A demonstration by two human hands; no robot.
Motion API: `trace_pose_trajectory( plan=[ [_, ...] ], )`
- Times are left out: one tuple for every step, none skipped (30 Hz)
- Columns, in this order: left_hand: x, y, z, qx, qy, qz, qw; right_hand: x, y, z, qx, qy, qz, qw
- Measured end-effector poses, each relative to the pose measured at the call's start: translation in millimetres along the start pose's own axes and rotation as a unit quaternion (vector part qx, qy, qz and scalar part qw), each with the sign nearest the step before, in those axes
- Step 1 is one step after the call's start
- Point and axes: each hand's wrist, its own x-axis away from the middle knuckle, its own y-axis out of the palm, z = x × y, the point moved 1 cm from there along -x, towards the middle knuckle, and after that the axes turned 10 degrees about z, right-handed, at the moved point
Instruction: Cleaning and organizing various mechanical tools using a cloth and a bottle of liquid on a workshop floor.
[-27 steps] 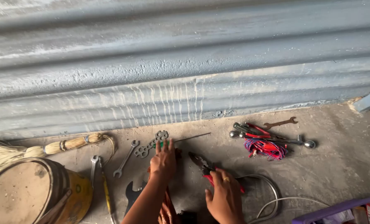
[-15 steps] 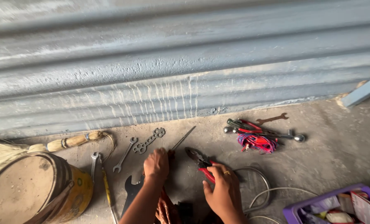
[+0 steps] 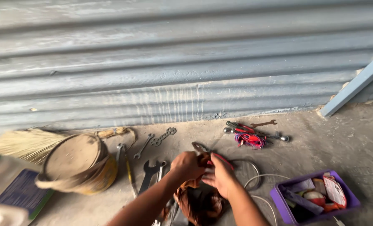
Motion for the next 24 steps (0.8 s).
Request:
trace_pose_trajectory(
  plan=[
    [14.7, -18.9, 10.6, 0.0, -0.002, 0.003, 1.0, 19.1, 5.6, -15.1, 0.002, -0.002, -0.003, 1.0],
    [30.3, -36.9, 21.2, -0.003, 0.052, 0.022, 0.998, 38.2, 11.6, -29.0, 0.004, -0.027, -0.011, 1.0],
    [45.5, -54.9, 31.4, -0.008, 0.107, 0.04, 0.993, 57.0, 18.0, -42.9, 0.007, -0.053, -0.019, 0.998],
    [61.7, -79.0, 36.7, -0.007, 0.102, 0.043, 0.994, 72.5, 22.2, -58.6, 0.01, -0.053, -0.023, 0.998],
    [77.4, -102.6, 41.3, -0.029, 0.07, 0.026, 0.997, 88.0, 27.7, -74.7, 0.015, -0.067, -0.082, 0.994],
    [94.2, -124.7, 45.4, -0.052, 0.037, 0.005, 0.998, 103.7, 32.6, -87.9, 0.018, -0.078, -0.139, 0.987],
    [105.1, -139.6, 41.3, -0.053, 0.033, 0.004, 0.998, 129.9, 37.1, -103.8, 0.019, -0.075, -0.142, 0.987],
    [114.6, -154.1, 39.2, -0.057, 0.074, 0.022, 0.995, 155.5, 40.9, -120.9, 0.053, -0.093, -0.178, 0.978],
    [123.1, -168.6, 37.2, -0.062, 0.115, 0.04, 0.991, 180.2, 44.6, -138.5, 0.087, -0.111, -0.213, 0.967],
    [141.4, -183.5, 41.7, -0.061, 0.115, 0.039, 0.991, 208.0, 42.2, -152.1, 0.087, -0.11, -0.212, 0.967],
    [158.6, -198.9, 46.8, 0.001, 0.136, 0.057, 0.989, 235.1, 40.0, -167.3, 0.133, -0.186, -0.202, 0.952],
    [175.3, -211.9, 52.4, 0.065, 0.156, 0.072, 0.983, 261.4, 35.9, -181.4, 0.18, -0.259, -0.189, 0.93],
    [189.2, -213.1, 53.7, 0.068, 0.157, 0.069, 0.983, 282.6, 21.5, -189.4, 0.182, -0.256, -0.185, 0.931],
    [202.7, -216.1, 54.5, 0.137, 0.155, 0.107, 0.972, 303.6, 8.5, -198.7, 0.188, -0.274, -0.181, 0.925],
    [215.8, -219.4, 54.9, 0.205, 0.152, 0.145, 0.956, 324.4, -3.7, -208.4, 0.194, -0.293, -0.177, 0.919],
    [218.1, -217.9, 52.6, 0.208, 0.152, 0.147, 0.955, 320.1, -20.6, -205.6, 0.197, -0.294, -0.177, 0.918],
    [219.7, -216.2, 49.9, 0.265, 0.123, 0.123, 0.948, 315.4, -37.5, -203.5, 0.222, -0.301, -0.162, 0.913],
    [221.0, -215.0, 47.1, 0.319, 0.094, 0.098, 0.938, 310.2, -54.3, -201.1, 0.245, -0.306, -0.147, 0.908],
    [219.4, -218.6, 47.7, 0.32, 0.093, 0.098, 0.938, 291.0, -64.3, -181.3, 0.246, -0.305, -0.147, 0.908],
    [217.0, -220.8, 48.5, 0.367, 0.06, 0.13, 0.919, 270.4, -76.8, -161.6, 0.347, -0.296, -0.09, 0.885],
    [213.9, -222.7, 49.7, 0.412, 0.026, 0.161, 0.896, 249.3, -90.1, -142.8, 0.444, -0.283, -0.031, 0.85],
    [207.5, -218.1, 44.2, 0.412, 0.028, 0.161, 0.896, 264.2, -88.2, -136.2, 0.443, -0.284, -0.03, 0.85],
    [200.3, -213.2, 39.5, 0.42, 0.032, 0.146, 0.895, 278.0, -87.0, -128.8, 0.511, -0.222, -0.039, 0.83],
    [193.7, -207.1, 34.3, 0.426, 0.036, 0.128, 0.895, 291.9, -86.5, -117.7, 0.571, -0.155, -0.046, 0.805]
  ],
)
